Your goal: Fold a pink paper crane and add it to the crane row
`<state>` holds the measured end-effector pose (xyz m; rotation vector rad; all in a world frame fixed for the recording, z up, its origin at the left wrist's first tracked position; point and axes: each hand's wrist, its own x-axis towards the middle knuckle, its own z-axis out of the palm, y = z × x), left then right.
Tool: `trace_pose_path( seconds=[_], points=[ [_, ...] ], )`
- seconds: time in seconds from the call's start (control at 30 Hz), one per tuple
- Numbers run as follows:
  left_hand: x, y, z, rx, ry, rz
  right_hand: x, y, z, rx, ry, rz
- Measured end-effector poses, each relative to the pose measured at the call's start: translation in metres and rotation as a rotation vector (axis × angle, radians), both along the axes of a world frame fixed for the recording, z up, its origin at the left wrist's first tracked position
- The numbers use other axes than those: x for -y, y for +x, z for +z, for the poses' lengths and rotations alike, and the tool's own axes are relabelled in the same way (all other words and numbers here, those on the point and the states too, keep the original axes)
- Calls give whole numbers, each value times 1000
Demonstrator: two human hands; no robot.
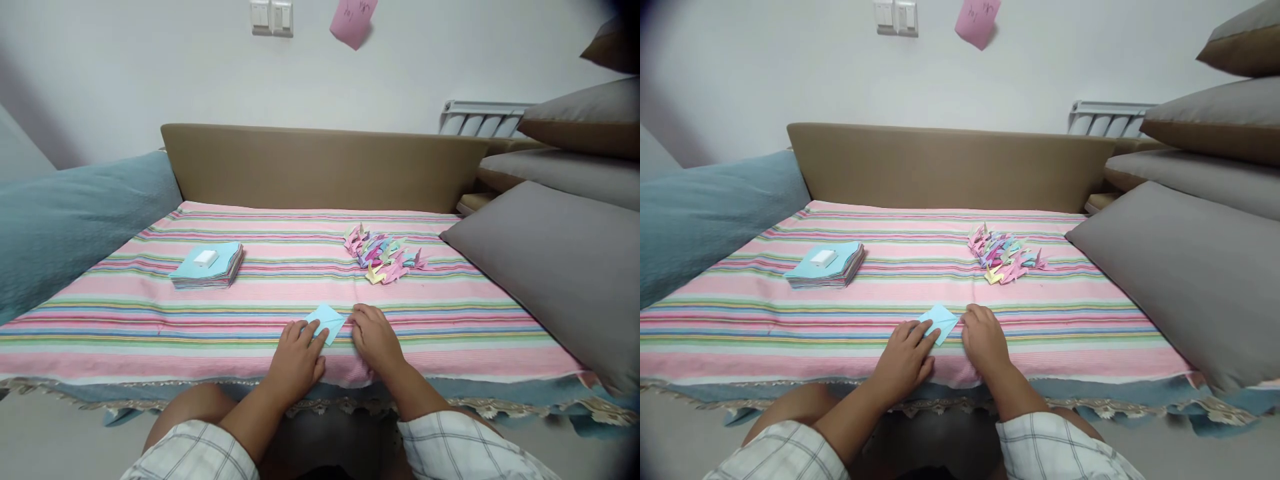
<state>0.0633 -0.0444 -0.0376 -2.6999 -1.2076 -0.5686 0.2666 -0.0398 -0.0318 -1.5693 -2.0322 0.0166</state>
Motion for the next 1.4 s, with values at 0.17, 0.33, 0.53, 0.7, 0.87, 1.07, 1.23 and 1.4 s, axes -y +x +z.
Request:
trace_pose_path(
  seconds=[0.17, 0.33, 0.53, 0.7, 0.87, 1.07, 1.23, 1.4],
  points=[
    [0, 0, 1, 6, -27, 12, 5, -14, -7, 163, -15, 359],
    [-2, -5, -1, 15, -58, -20, 7, -15, -17, 258, -154, 386],
    [-4, -13, -4, 13, -46, -45, 5, -12, -13, 247, -218, 405],
    [-4, -18, -4, 55, -48, -30, 5, -13, -10, 238, -253, 403],
    [-4, -22, -2, 79, -50, 16, 5, -13, -10, 240, -269, 397],
    [-5, -28, 2, 75, -50, 85, 5, -14, -9, 236, -288, 400],
    [-5, -32, 6, 71, -60, 124, 5, -14, -9, 248, -318, 392],
    [-6, -38, 8, 67, -36, 186, 4, -13, -11, 246, -326, 398]
  ],
)
